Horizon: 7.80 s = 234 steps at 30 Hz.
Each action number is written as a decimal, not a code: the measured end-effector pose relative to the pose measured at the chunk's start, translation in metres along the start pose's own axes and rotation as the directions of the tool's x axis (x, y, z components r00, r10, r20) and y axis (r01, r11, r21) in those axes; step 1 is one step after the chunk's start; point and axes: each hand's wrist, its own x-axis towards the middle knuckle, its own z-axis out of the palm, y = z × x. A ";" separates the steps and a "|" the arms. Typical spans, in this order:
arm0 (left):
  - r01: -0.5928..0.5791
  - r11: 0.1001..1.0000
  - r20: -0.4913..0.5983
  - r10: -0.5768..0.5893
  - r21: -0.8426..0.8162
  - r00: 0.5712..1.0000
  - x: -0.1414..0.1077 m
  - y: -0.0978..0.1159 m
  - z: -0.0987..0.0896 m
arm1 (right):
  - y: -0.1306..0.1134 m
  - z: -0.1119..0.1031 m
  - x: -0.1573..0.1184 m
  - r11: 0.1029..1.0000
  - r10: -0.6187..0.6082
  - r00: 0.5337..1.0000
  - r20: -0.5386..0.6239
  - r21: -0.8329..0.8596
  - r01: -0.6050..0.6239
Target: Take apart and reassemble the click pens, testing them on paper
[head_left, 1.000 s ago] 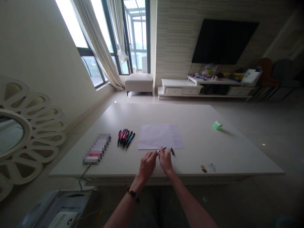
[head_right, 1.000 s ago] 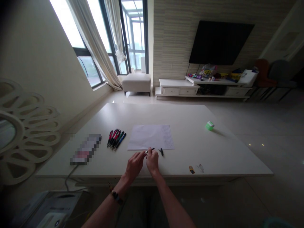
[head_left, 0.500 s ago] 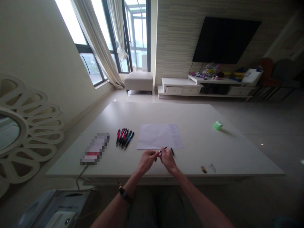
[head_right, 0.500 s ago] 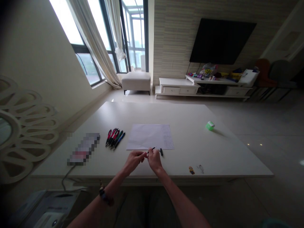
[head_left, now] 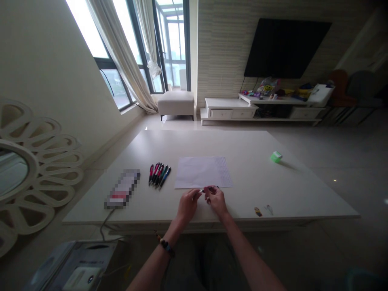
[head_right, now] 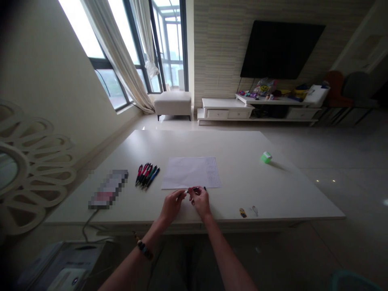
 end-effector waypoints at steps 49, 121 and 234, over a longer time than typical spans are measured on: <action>-0.025 1.000 -0.068 0.024 -0.008 0.997 -0.012 -0.008 0.008 | 0.008 0.001 -0.004 0.970 -0.014 0.998 -0.060 0.241 0.028; 0.049 0.998 -0.123 -0.043 0.043 0.991 -0.014 0.006 0.001 | -0.020 -0.013 0.026 0.998 -0.025 0.986 -0.164 0.045 0.033; 0.295 0.933 -0.235 -0.339 -0.205 0.911 0.017 0.029 0.037 | -0.011 -0.116 0.002 0.706 -0.362 0.918 -0.162 -0.691 0.156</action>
